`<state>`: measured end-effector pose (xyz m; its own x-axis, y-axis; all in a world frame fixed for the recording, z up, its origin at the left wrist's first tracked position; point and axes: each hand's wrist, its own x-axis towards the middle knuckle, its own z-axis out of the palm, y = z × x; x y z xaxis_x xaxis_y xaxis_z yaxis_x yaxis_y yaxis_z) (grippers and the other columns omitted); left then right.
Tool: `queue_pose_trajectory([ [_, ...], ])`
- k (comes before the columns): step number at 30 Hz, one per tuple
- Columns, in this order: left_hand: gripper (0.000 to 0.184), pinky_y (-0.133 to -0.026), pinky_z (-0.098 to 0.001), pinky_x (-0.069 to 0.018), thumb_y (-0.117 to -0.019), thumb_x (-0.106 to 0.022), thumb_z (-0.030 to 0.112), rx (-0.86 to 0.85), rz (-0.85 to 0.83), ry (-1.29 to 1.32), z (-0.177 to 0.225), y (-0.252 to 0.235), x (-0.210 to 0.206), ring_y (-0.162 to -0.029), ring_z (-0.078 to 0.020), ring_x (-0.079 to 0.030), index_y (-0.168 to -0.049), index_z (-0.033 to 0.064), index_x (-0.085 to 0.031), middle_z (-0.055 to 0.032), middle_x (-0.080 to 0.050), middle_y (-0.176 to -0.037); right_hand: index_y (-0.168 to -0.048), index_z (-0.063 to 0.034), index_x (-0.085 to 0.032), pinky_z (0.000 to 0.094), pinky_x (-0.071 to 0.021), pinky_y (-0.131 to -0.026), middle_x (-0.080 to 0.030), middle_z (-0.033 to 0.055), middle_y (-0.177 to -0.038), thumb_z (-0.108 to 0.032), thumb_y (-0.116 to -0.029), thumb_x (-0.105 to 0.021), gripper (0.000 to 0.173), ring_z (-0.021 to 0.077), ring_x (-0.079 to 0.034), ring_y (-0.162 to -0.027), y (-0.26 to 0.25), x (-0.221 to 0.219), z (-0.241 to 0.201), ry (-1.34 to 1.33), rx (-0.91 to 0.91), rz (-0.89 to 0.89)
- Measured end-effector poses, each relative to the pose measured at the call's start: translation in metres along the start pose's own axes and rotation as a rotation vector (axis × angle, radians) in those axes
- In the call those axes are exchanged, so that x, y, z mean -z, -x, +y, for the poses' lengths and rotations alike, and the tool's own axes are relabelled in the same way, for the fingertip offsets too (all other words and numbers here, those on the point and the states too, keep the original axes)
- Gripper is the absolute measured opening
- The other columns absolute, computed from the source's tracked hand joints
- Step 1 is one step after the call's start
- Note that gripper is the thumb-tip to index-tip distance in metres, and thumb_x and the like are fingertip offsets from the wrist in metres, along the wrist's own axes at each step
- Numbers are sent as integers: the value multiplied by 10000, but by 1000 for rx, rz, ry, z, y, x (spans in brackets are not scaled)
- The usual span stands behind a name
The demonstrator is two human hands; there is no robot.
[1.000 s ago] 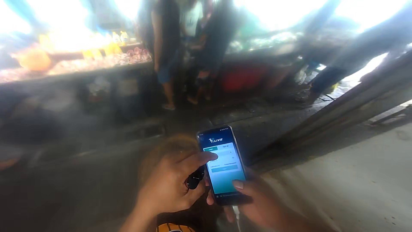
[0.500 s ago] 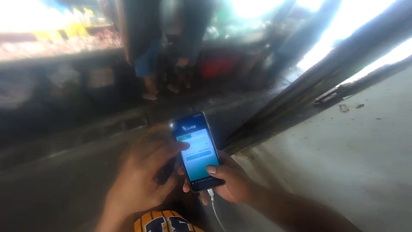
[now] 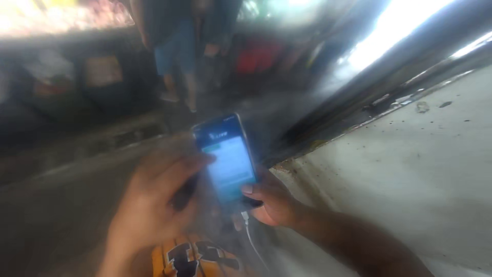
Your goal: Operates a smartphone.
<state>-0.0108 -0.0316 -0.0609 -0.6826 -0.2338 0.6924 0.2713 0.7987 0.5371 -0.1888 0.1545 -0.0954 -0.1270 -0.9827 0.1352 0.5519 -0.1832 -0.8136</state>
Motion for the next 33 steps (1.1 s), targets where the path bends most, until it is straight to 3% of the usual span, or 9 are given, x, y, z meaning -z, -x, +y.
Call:
queue_pose_trajectory([
  [5,275,-826,-199,-560,-926,-686,190,14,-3,5,0,1,-1,-932,-23,-657,-1188,120,-730,9,-729,-1029,-1319,-145,-590,400,-661,-641,-715,140,-1209,-155,-1032,-586,287,287,-758,-948,-1,0,-1,0,-6,12],
  [7,277,-859,-211,-558,-933,-694,201,12,-7,-12,-1,2,-1,-963,-22,-662,-1199,135,-730,14,-738,-1060,-1336,-128,-564,414,-657,-628,-703,172,-1234,-148,-1039,-563,298,322,-756,-948,-2,2,0,-10,-8,-7],
  [12,277,-825,-229,-563,-961,-663,209,11,-70,23,-5,-1,-1,-932,-43,-659,-1219,123,-712,-9,-731,-1052,-1375,-98,-512,444,-650,-618,-654,250,-1284,-167,-1044,-546,340,403,-734,-990,-4,5,0,-32,-18,-31],
  [18,297,-796,-246,-569,-991,-637,241,26,-85,34,-9,5,0,-890,-72,-665,-1247,108,-707,-33,-730,-1011,-1381,-110,-514,442,-647,-612,-657,247,-1285,-190,-1045,-554,347,401,-735,-986,-6,4,3,-27,-27,-22],
  [21,327,-856,-289,-577,-983,-627,252,31,-105,28,-13,9,1,-950,-105,-679,-1284,135,-683,-50,-731,-1087,-1366,-114,-528,435,-645,-605,-676,228,-1266,-191,-1044,-542,331,378,-747,-947,-5,3,4,-5,-20,-16],
  [23,346,-833,-291,-574,-970,-641,252,65,-125,44,-13,11,1,-953,-116,-682,-1294,135,-679,-75,-730,-1109,-1363,-106,-524,424,-641,-589,-682,222,-1257,-191,-1043,-535,331,371,-751,-935,-5,2,3,9,-11,-9],
  [28,339,-721,-265,-544,-973,-645,238,82,-143,51,-12,10,2,-841,-119,-655,-1286,112,-676,-99,-712,-979,-1361,-81,-502,426,-636,-579,-676,241,-1260,-166,-1037,-522,335,391,-746,-960,-6,5,1,-4,2,-23],
  [33,345,-729,-272,-534,-967,-635,231,68,-147,55,-11,4,-2,-832,-124,-638,-1289,115,-682,-89,-703,-957,-1354,-90,-510,432,-639,-594,-672,235,-1273,-157,-1044,-512,318,385,-746,-973,-5,6,-2,-15,7,-41],
])
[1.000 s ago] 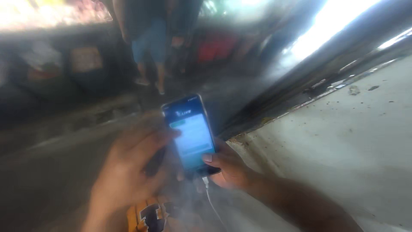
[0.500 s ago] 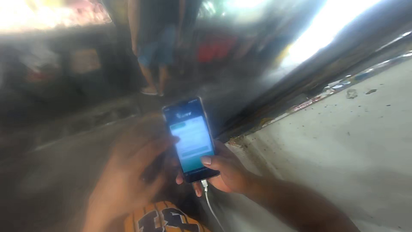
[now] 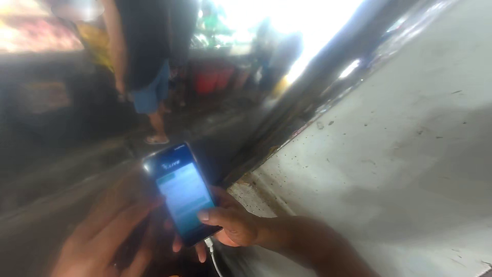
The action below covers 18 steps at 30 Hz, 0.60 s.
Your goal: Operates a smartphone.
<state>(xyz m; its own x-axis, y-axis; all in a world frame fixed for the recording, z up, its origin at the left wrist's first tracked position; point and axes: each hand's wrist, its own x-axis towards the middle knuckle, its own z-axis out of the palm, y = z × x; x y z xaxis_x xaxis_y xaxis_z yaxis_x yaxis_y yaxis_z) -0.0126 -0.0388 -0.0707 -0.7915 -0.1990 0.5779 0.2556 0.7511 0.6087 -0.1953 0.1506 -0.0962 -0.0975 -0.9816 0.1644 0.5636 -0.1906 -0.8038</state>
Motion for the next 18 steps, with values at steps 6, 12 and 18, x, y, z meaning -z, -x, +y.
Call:
queue_pose_trajectory([
  [6,321,-757,-222,-562,-979,-618,233,-52,39,-18,-1,-4,-4,-860,-59,-656,-1277,137,-690,-23,-722,-1002,-1373,-129,-550,437,-646,-614,-662,239,-1288,-178,-1051,-529,326,389,-739,-982,1,2,0,-2,6,0],
  [12,289,-761,-214,-553,-970,-626,212,-34,73,-63,3,-1,3,-851,-29,-646,-1227,119,-719,-3,-731,-989,-1419,-145,-478,445,-643,-616,-636,282,-1307,-187,-1047,-541,380,439,-723,-1000,-1,4,1,-11,-23,9],
  [18,302,-753,-193,-548,-916,-665,174,-75,123,-81,11,-3,8,-845,-11,-623,-1185,49,-719,5,-713,-993,-1440,-154,-463,433,-646,-637,-628,282,-1310,-215,-1038,-547,414,420,-723,-994,1,2,0,11,-66,19],
])
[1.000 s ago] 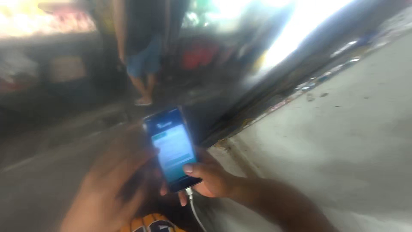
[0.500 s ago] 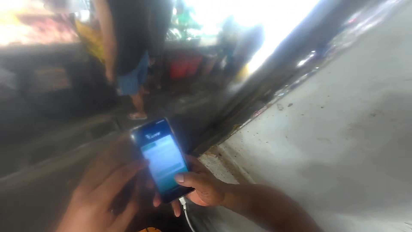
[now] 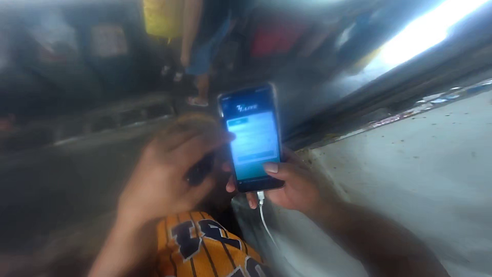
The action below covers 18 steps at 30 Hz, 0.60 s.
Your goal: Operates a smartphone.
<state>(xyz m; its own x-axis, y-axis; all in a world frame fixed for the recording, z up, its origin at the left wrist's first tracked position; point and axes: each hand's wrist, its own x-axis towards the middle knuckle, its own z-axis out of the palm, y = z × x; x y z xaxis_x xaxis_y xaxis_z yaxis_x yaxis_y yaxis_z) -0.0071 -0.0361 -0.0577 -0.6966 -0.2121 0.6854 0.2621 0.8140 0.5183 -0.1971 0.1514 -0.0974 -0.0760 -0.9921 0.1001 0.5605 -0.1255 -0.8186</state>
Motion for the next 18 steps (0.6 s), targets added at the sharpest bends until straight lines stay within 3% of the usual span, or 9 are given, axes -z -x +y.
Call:
queue_pose_trajectory([
  [14,325,-730,-201,-552,-915,-663,158,-9,-1,11,0,3,2,-834,-35,-623,-1208,23,-704,-16,-699,-982,-1454,-177,-447,427,-649,-644,-623,283,-1315,-183,-1040,-531,422,423,-722,-1002,1,-2,3,-15,-9,2],
  [18,314,-670,-185,-531,-910,-666,152,-11,4,5,-1,4,0,-774,-24,-601,-1197,33,-710,-1,-682,-920,-1435,-149,-478,435,-650,-627,-629,288,-1311,-162,-1042,-533,397,432,-722,-1014,-1,0,4,-36,21,-16],
])
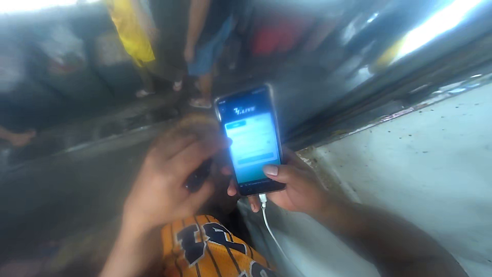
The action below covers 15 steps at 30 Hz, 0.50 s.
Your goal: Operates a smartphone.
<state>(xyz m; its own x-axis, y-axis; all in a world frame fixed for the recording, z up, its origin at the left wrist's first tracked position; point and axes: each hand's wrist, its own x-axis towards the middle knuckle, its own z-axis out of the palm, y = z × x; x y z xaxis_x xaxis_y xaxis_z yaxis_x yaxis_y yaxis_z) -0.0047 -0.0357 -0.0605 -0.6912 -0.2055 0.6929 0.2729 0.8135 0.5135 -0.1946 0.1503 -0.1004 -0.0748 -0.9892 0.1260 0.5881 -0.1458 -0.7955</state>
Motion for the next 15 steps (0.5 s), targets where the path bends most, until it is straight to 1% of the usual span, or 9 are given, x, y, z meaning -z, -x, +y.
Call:
queue_pose_trajectory([
  [2,303,-670,-195,-539,-921,-658,163,15,-11,2,0,3,-2,-772,-30,-610,-1199,55,-710,-1,-687,-915,-1414,-136,-488,440,-651,-632,-628,284,-1312,-165,-1044,-536,375,434,-719,-1017,2,0,1,4,1,1],
  [5,293,-730,-249,-565,-953,-637,161,28,-35,42,-3,5,-4,-823,-81,-652,-1212,54,-720,-58,-728,-965,-1419,-134,-481,452,-648,-610,-629,290,-1312,-170,-1048,-538,378,451,-719,-1007,1,2,2,13,24,-4],
  [6,305,-755,-249,-574,-957,-629,150,25,-52,51,-4,4,-3,-843,-88,-662,-1230,45,-713,-74,-733,-994,-1427,-139,-481,454,-647,-597,-630,293,-1310,-174,-1047,-541,386,456,-719,-1006,1,2,3,14,33,-3],
  [8,317,-781,-248,-578,-954,-625,139,14,-62,52,-4,3,-3,-868,-95,-667,-1243,33,-702,-85,-731,-1009,-1450,-148,-461,459,-645,-585,-624,300,-1312,-180,-1047,-548,413,467,-715,-1012,1,3,4,8,43,-2],
  [11,324,-769,-235,-571,-948,-633,137,1,-53,48,-4,3,-1,-861,-95,-663,-1246,29,-700,-87,-724,-987,-1453,-155,-448,461,-644,-582,-618,309,-1313,-175,-1042,-551,424,472,-715,-1002,1,2,5,-1,42,6],
  [15,320,-800,-227,-577,-947,-642,128,-2,-54,59,-3,2,0,-893,-91,-672,-1244,21,-695,-95,-728,-1020,-1451,-156,-460,459,-644,-579,-622,309,-1310,-168,-1040,-555,422,469,-719,-996,1,2,7,-5,37,6],
])
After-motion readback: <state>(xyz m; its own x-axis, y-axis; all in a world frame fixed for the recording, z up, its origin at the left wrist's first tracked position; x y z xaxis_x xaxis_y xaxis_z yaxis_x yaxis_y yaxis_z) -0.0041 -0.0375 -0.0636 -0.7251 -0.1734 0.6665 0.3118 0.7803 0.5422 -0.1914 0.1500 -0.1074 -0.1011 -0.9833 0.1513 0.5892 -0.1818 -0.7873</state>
